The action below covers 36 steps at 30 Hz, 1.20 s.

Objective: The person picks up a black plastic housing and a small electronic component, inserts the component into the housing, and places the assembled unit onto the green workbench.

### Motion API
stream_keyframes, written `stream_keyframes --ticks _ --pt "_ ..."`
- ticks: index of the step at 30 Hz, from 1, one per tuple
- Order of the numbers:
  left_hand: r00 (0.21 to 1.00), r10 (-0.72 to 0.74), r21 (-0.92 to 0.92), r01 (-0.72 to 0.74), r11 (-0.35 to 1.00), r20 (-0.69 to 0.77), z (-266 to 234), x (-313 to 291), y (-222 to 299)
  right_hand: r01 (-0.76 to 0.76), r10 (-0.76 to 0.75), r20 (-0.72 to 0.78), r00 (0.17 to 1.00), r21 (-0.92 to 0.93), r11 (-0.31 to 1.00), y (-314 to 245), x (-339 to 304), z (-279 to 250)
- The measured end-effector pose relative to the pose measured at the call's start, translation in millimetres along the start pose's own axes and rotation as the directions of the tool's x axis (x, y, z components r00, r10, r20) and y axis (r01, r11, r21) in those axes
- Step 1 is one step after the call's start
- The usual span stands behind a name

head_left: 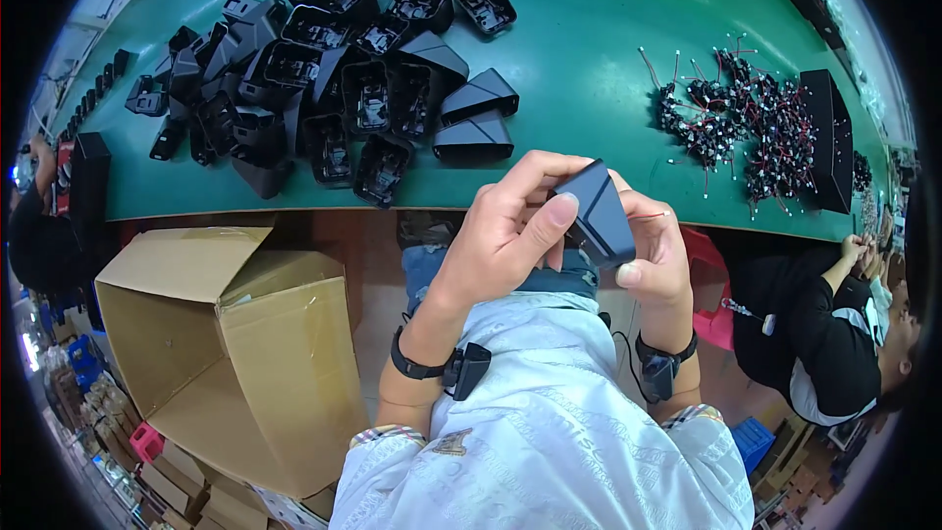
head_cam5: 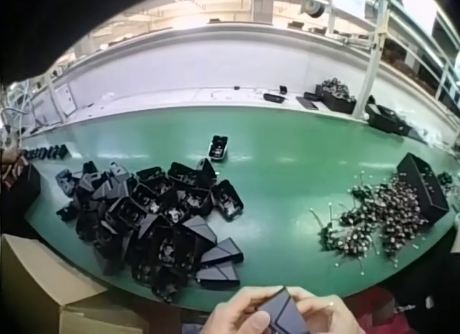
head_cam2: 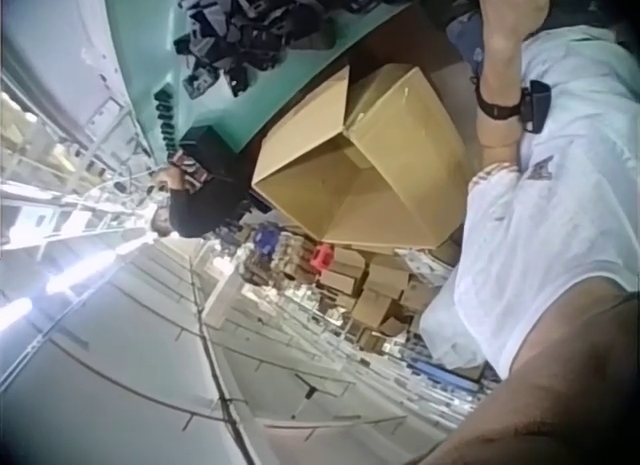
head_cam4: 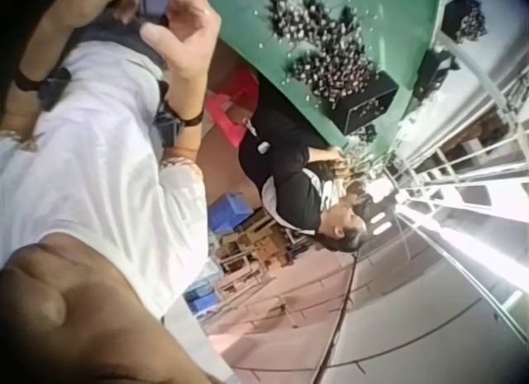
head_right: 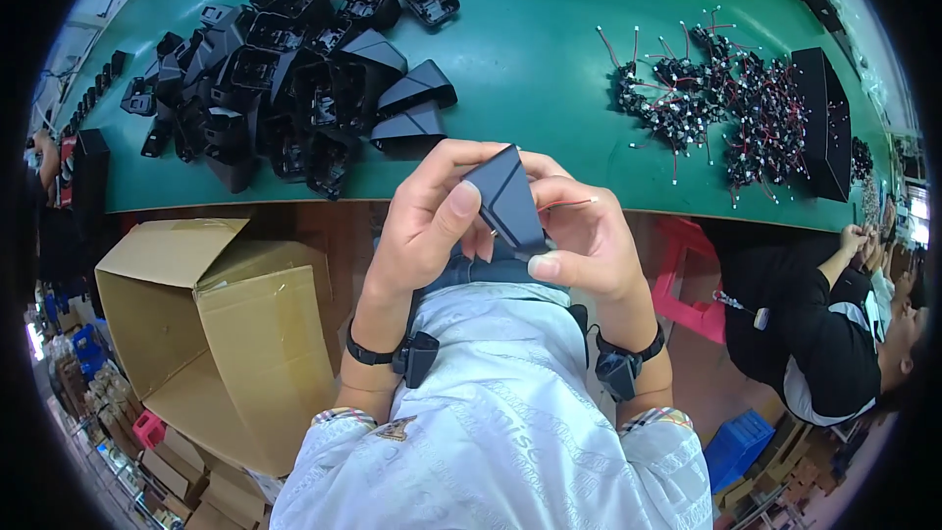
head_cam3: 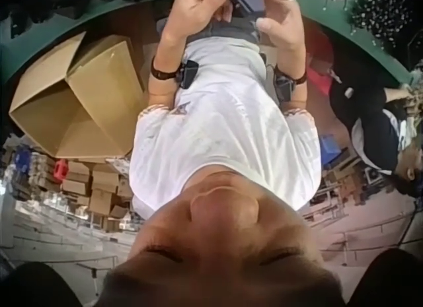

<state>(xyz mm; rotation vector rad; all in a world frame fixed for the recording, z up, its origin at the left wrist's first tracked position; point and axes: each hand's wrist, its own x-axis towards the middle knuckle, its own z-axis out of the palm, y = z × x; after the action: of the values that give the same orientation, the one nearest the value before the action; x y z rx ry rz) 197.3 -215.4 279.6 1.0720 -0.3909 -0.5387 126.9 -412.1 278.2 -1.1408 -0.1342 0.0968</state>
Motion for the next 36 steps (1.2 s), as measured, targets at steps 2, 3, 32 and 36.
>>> stream_keyframes --ticks 2,3,32,36 --pt "0.999 -0.053 0.042 0.053 0.998 -0.007 -1 2 3 -0.032 0.032 -0.027 0.999 -0.005 0.999 0 0 2" --pt "0.999 -0.053 0.039 0.053 0.998 -0.007 0 -1 2 -0.037 0.037 -0.047 0.998 0.008 0.999 2 -3 5" --pt "0.631 0.727 0.945 0.027 0.327 -0.270 -65 -40 24 0.271 -0.318 0.278 0.906 -0.960 -0.067 -99 209 -56" --pt "0.633 0.737 0.969 0.094 0.229 -0.235 -66 -47 11 0.160 -0.198 0.212 0.957 -0.955 -0.249 -66 288 -85"
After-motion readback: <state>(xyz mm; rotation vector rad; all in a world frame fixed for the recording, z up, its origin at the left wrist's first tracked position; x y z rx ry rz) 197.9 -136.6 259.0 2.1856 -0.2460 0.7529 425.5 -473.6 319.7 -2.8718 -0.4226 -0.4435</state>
